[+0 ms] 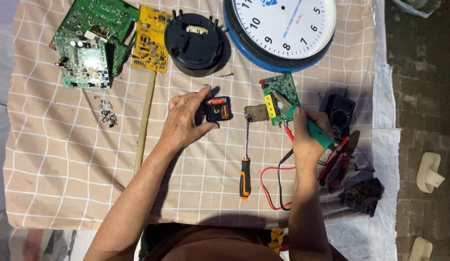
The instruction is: The person uses a soldering iron to work on a small black electronic component, likely a battery holder, while holding it with their left hand. They then use a multimeter with red and black probes to test the component and a nearby circuit board. The workspace is a table covered with a checkered cloth, containing various electronic parts and tools.
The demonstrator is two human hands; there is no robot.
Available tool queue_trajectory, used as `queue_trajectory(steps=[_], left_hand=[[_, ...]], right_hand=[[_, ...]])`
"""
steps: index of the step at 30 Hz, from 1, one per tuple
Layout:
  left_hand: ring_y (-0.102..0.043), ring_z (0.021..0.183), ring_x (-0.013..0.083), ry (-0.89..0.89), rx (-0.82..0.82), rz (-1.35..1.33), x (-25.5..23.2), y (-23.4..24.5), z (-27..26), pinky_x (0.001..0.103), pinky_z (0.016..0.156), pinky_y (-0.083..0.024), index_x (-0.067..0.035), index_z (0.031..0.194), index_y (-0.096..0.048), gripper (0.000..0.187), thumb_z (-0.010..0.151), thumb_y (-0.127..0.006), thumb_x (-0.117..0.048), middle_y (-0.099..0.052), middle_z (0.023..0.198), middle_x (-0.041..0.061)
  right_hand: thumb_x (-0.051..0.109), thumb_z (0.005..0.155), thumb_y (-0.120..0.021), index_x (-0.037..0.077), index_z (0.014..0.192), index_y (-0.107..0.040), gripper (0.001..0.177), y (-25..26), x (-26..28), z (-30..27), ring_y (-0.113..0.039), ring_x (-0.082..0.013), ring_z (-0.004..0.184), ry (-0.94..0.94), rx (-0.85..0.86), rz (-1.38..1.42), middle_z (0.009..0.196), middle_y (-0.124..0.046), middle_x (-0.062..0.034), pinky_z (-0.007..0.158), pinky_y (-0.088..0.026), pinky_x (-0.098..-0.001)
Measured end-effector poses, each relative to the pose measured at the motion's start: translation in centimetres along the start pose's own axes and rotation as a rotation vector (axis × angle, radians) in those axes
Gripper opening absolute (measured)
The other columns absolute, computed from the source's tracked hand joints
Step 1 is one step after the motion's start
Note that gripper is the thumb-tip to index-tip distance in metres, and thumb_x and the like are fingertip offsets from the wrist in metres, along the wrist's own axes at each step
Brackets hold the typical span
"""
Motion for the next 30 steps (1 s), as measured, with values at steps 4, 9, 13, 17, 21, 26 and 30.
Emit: queue_trajectory(steps=[4, 9, 13, 17, 21, 26, 30], left_hand=[[-0.056, 0.128, 0.0231, -0.001, 0.01, -0.006, -0.2, 0.1, 0.2, 0.044, 0.112, -0.029, -0.014, 0.154, -0.047, 0.103, 0.066, -0.095, -0.036, -0.069, 0.13, 0.004], [-0.055, 0.13, 0.0221, 0.004, 0.021, -0.019, 0.0, 0.0, -0.1, 0.043, 0.112, -0.027, -0.016, 0.156, -0.045, 0.104, 0.067, -0.095, -0.036, -0.069, 0.131, 0.004], [-0.056, 0.129, 0.0222, 0.007, 0.001, -0.006, 0.0, 0.1, -0.1, 0.043, 0.113, -0.028, -0.016, 0.155, -0.045, 0.105, 0.065, -0.095, -0.036, -0.07, 0.128, 0.004], [-0.056, 0.13, 0.0229, 0.001, -0.003, -0.014, 0.1, 0.1, -0.1, 0.043, 0.113, -0.028, -0.015, 0.154, -0.046, 0.103, 0.066, -0.095, -0.037, -0.07, 0.129, 0.006], [-0.055, 0.13, 0.0242, -0.001, 0.019, -0.021, 0.2, -0.1, -0.1, 0.044, 0.113, -0.028, -0.015, 0.155, -0.045, 0.103, 0.067, -0.094, -0.037, -0.069, 0.131, 0.006], [-0.055, 0.13, 0.0248, 0.01, 0.032, -0.021, 0.1, -0.2, -0.1, 0.045, 0.113, -0.028, -0.014, 0.154, -0.045, 0.102, 0.068, -0.094, -0.038, -0.069, 0.129, 0.007], [-0.054, 0.13, 0.0244, 0.008, 0.034, -0.015, 0.4, -0.3, -0.1, 0.045, 0.113, -0.028, -0.014, 0.155, -0.044, 0.103, 0.067, -0.094, -0.038, -0.069, 0.129, 0.006]], right_hand=[[0.021, 0.097, -0.089, 0.009, 0.089, -0.076, 0.02, -0.4, 2.5, 2.0, -0.064, -0.018, 0.067, 0.02, 0.069, -0.075, 0.07, -0.064, -0.0057, 0.068, -0.048, -0.0295], [0.03, 0.107, -0.081, 0.014, 0.097, -0.075, 0.019, -1.4, 5.5, 4.5, -0.071, -0.0301, 0.085, 0.045, 0.246, -0.134, 0.082, -0.067, -0.0046, 0.087, -0.051, -0.0327], [0.021, 0.108, -0.077, 0.011, 0.094, -0.069, 0.019, -2.5, 1.4, 4.3, -0.071, -0.0229, 0.074, -0.143, 0.229, -0.011, 0.075, -0.068, -0.007, 0.08, -0.054, -0.0359], [0.017, 0.111, -0.071, 0.01, 0.09, -0.063, 0.024, -2.8, 2.0, 5.3, -0.069, -0.0253, 0.071, -0.206, 0.243, -0.051, 0.065, -0.061, -0.0092, 0.079, -0.052, -0.0402], [0.022, 0.115, -0.068, 0.017, 0.074, -0.05, 0.045, -4.0, 4.9, 6.6, -0.053, -0.0152, 0.05, -0.232, 0.24, -0.067, 0.049, -0.048, -0.0038, 0.068, -0.043, -0.0326], [0.023, 0.108, -0.074, 0.013, 0.082, -0.056, 0.033, -3.7, 0.5, 7.1, -0.059, -0.0194, 0.058, -0.156, 0.179, -0.124, 0.055, -0.051, -0.0067, 0.066, -0.042, -0.0346], [0.025, 0.107, -0.079, 0.012, 0.09, -0.064, 0.025, -3.5, -1.5, 6.7, -0.062, -0.0233, 0.061, -0.15, 0.186, -0.141, 0.064, -0.059, -0.012, 0.064, -0.045, -0.0372]])
Point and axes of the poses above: each hand's wrist, its own z-axis towards the middle knuckle, its own y-axis out of the back of the hand, x = y × z, the point moved 9 cm from there along z, towards the middle knuckle
